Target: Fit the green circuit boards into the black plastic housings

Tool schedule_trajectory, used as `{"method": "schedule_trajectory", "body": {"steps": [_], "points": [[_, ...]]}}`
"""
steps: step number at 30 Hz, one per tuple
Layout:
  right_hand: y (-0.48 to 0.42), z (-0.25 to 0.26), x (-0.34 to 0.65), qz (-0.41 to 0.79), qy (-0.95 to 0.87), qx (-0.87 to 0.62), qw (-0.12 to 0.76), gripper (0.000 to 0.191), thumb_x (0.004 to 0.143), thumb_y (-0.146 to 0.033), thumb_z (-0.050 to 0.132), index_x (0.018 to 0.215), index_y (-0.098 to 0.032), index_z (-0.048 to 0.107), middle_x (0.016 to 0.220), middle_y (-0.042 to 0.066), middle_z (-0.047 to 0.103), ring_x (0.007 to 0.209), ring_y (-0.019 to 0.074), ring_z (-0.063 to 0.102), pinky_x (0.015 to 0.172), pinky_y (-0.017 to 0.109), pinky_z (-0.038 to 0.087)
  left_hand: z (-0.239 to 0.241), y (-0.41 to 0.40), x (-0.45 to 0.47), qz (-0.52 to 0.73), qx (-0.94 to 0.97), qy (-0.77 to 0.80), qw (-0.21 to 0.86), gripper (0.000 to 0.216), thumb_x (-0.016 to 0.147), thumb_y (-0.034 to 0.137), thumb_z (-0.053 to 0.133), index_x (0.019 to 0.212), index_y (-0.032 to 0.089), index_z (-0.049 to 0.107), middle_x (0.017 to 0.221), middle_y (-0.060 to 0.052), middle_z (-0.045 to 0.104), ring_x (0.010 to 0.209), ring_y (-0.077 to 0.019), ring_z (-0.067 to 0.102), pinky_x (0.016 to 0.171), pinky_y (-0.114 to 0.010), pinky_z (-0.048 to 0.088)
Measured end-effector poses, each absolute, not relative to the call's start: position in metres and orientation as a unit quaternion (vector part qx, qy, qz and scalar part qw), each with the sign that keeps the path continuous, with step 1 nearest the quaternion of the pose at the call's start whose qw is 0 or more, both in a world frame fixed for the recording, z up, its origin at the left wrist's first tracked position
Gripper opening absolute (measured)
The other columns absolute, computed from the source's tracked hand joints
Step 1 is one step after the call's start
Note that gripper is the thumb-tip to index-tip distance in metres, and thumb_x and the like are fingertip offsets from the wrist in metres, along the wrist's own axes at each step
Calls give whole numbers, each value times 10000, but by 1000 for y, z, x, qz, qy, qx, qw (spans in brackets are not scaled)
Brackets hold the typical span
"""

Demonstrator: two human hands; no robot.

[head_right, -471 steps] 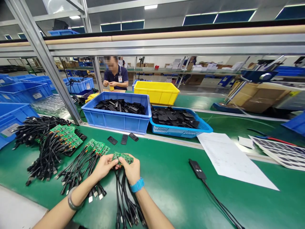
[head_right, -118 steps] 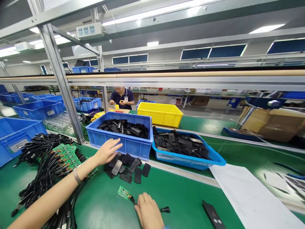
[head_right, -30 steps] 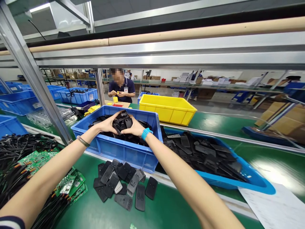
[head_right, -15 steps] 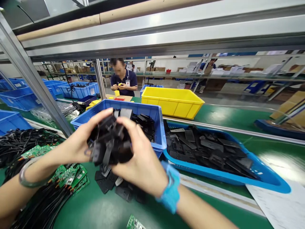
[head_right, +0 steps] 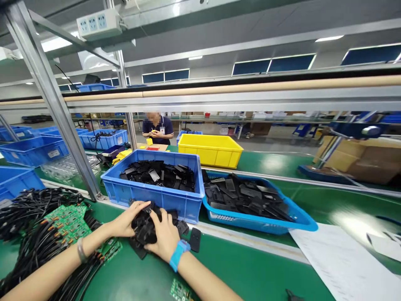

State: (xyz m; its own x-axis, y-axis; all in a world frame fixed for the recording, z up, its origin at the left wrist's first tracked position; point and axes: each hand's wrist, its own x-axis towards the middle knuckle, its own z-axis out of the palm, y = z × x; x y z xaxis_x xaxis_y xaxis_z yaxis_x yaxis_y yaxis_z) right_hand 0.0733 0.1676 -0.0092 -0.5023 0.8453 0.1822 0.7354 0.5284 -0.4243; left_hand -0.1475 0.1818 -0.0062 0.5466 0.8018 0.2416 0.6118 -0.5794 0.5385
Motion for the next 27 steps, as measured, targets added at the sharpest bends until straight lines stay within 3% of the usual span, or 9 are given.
{"method": "schedule_trajectory", "body": {"steps": [4,8,11,14,16,20,23,25,27], "points": [[162,-9,73,107,-854,-495,119,1113,483,-384,880,1428,-369,292,1487,173,234,1283,448,321,873,549,466,-8,183,-147,185,866,417,204,1087,644,245,729,1502,281,63,1434,-148,297,1376,-340,241,1118,-512,241],[160,-1,74,110,-846,-521,23,1333,381,-373,927,1471,-402,160,1546,189,122,1322,506,237,891,596,425,-1,178,-145,67,850,492,175,1176,587,387,796,1505,187,90,1465,-219,285,1382,-373,251,1103,-487,275],[160,12,77,124,-842,-524,-20,1408,378,-303,933,1485,-398,68,1555,198,105,1339,498,226,916,582,406,11,173,-144,25,830,538,144,1145,566,326,808,1493,152,159,1481,-246,288,1376,-380,287,1085,-452,311],[152,30,92,139,-850,-508,2,1379,403,-233,920,1496,-353,88,1546,204,143,1359,457,235,960,538,389,26,162,-142,30,815,567,114,1028,597,172,750,1476,177,219,1478,-228,322,1355,-378,334,1062,-454,337],[138,40,111,136,-854,-501,32,1169,534,-233,869,1488,-279,195,1511,204,238,1364,401,267,1002,483,369,38,145,-139,41,803,590,79,895,672,105,657,1462,177,243,1472,-225,333,1362,-368,323,1056,-477,329],[90,39,160,134,-844,-517,42,388,850,-274,599,1217,-160,546,1171,159,571,1114,290,557,912,390,443,54,83,-116,62,777,626,15,558,824,62,435,1372,128,356,1383,-242,418,1307,-346,382,1020,-525,333],[52,16,189,147,-832,-534,40,233,865,-322,581,1032,-159,593,985,121,616,927,274,613,787,380,487,44,17,-84,19,791,608,64,264,867,307,511,1090,167,540,1063,-144,621,1018,-297,586,857,-414,466],[32,-4,201,139,-825,-544,65,180,874,-320,566,979,-173,579,959,110,612,907,271,600,777,386,484,24,-27,-62,-7,813,560,158,509,743,565,619,1074,189,531,985,-115,645,895,-303,626,767,-389,486],[18,-22,210,129,-822,-547,90,90,894,-270,518,903,-194,566,917,95,609,868,258,592,761,384,478,3,-61,-45,-25,799,560,217,742,581,634,707,1119,155,529,941,-170,651,837,-368,638,712,-425,476]]}}
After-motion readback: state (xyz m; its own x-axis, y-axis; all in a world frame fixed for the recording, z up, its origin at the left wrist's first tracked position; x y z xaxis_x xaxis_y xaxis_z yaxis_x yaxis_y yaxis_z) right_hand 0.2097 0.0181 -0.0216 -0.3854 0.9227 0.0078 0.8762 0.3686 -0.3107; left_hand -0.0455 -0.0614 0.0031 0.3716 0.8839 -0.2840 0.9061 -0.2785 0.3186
